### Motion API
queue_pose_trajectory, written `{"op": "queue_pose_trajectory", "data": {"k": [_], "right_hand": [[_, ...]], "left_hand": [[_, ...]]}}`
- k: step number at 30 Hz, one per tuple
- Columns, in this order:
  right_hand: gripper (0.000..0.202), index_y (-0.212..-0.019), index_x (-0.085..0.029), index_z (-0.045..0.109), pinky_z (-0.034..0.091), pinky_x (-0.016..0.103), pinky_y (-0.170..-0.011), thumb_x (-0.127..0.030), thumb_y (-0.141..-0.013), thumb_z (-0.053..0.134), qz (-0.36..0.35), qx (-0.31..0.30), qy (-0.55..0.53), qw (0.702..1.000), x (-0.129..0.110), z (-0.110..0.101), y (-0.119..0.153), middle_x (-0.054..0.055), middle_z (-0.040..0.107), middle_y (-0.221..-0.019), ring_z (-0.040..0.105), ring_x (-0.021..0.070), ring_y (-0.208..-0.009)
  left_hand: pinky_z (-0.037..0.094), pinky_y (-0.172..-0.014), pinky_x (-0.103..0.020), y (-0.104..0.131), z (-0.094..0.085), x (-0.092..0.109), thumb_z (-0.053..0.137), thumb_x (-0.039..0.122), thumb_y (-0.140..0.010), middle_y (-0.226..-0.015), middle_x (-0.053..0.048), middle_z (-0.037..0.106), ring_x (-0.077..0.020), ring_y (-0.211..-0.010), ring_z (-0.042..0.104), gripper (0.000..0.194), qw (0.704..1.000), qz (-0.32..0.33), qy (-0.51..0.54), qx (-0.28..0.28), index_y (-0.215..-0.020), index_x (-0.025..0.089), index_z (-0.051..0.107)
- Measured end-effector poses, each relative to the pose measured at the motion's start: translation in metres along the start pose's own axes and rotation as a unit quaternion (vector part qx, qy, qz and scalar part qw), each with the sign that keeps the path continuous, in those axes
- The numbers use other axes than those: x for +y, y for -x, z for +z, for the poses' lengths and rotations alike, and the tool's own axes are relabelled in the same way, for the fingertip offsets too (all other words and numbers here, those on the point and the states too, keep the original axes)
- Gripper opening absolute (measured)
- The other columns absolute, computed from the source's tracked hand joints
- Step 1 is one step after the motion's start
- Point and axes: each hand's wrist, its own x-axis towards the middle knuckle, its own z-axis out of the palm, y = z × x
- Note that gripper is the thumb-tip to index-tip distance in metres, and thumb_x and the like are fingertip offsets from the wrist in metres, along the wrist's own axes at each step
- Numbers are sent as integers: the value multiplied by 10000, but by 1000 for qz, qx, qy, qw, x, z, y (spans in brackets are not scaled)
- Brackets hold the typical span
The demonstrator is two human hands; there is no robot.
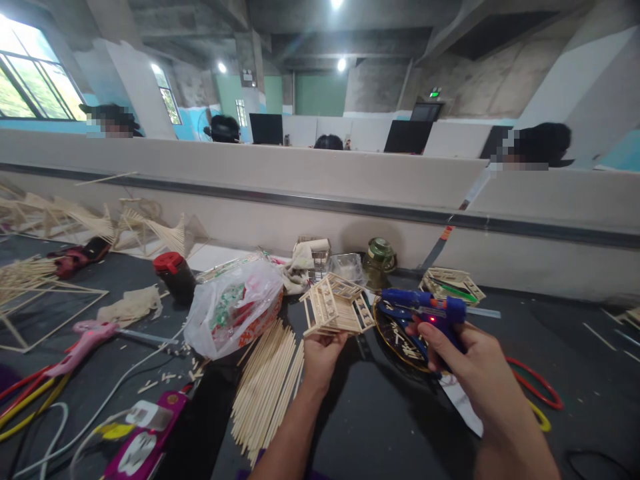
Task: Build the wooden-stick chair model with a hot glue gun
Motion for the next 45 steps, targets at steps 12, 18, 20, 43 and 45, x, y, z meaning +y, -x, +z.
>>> {"op": "queue_pose_trajectory", "data": {"k": [12,18,20,43,45], "right_hand": [[476,-819,-153,738,452,281,-500,-618,-762,652,-8,4,10,1000,3,-1,-1,77,701,-626,595,189,-508],[478,-818,-157,731,448,285,-512,-623,-771,638,-8,4,21,1000,3,-1,0,67,678,-588,597,195,-519],[493,-827,-153,727,443,285,-510,-634,-764,637,-5,5,24,1000,2,-1,0,61,668,-571,593,194,-517],[492,-805,-163,724,437,286,-478,-645,-733,658,-4,8,19,1000,3,-1,-1,50,654,-541,571,187,-482],[493,-800,-164,723,437,290,-482,-648,-736,653,-3,5,21,1000,3,-1,-1,52,654,-541,574,190,-487]], "left_hand": [[519,-914,-361,0,2,2,839,267,-596,-954,-106,766,-235,-908,705,324,1000,-9,12,3,-882,146,747],[519,-919,-382,2,2,4,851,286,-569,-935,-109,766,-246,-897,707,332,1000,-18,10,12,-849,142,746],[515,-925,-381,2,2,4,850,287,-575,-941,-108,765,-246,-907,706,327,1000,-13,11,9,-849,143,746],[513,-930,-371,3,4,7,840,275,-595,-969,-105,762,-240,-926,698,342,1000,-6,12,12,-898,147,748],[514,-924,-369,3,4,7,841,285,-601,-971,-107,762,-239,-924,697,341,1000,-3,12,8,-899,146,747]]}}
